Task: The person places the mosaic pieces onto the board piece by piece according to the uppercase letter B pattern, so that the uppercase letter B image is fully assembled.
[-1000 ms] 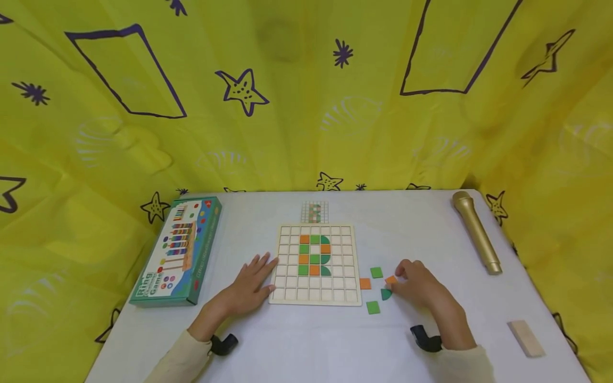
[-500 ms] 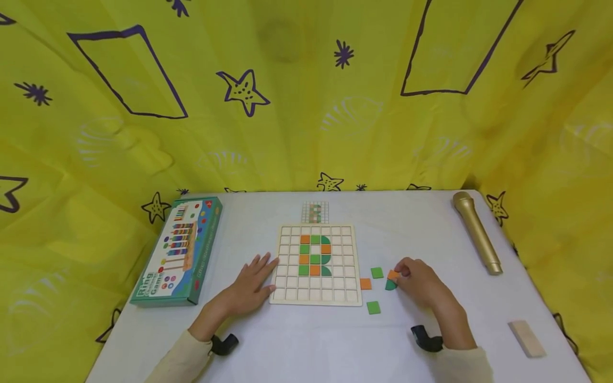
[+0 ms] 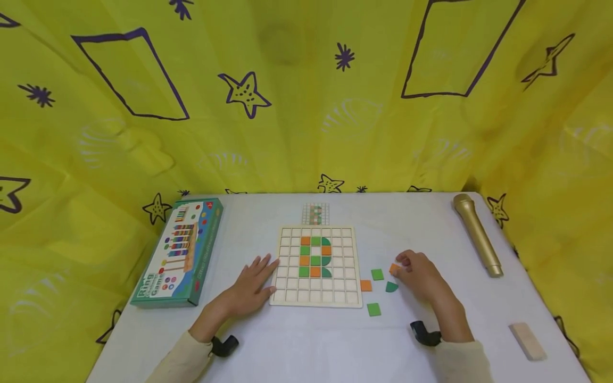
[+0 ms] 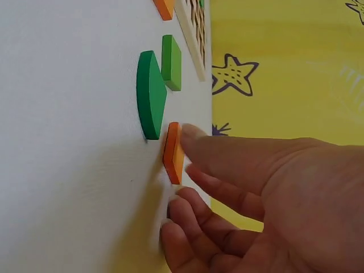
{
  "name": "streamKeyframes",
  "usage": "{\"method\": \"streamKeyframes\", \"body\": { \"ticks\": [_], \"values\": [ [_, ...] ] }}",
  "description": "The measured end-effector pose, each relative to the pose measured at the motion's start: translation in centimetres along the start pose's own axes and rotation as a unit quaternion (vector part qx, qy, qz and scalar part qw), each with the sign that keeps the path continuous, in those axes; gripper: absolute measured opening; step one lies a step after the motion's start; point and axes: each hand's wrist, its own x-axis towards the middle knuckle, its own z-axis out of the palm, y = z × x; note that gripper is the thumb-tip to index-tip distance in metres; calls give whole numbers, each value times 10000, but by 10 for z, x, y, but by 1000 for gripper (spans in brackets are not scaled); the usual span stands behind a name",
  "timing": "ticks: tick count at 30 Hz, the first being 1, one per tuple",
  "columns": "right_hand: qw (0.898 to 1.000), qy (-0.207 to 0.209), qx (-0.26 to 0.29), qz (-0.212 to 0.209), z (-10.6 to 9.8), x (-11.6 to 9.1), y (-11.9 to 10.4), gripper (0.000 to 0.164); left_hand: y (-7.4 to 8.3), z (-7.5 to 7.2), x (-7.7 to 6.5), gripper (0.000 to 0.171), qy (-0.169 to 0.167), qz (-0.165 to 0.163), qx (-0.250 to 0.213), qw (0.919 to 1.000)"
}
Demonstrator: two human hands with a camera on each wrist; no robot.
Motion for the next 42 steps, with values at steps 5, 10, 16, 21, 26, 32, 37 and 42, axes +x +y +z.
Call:
{"method": "streamKeyframes", "body": {
  "ticks": [5,10,16,21,26,32,37,42],
  "values": [
    [10000,-45,-49,3,3,1,2,31,0,1,0,64,19,-12,24,10000],
    [10000,98,12,3,8,3,5,31,1,0,0,64,-1,-33,46,10000],
    [9999,65,126,12,15,4,4,32,2,0,0,64,19,-18,-8,10000],
    [9996,166,11,-224,20,3,1,28,1,0,0,64,4,2,-4,10000],
    [9991,300,-8,-305,23,4,-10,27,1,0,-1,64,-5,18,23,10000],
    [9989,277,256,-283,36,9,-41,29,0,1,-1,64,-16,7,25,10000],
    [9973,119,238,-683,64,11,-76,27,-1,2,0,65,-23,-16,33,10000],
    [9936,-94,211,-1109,95,10,-109,23,0,1,0,64,-7,-4,86,10000]
  ]
}}
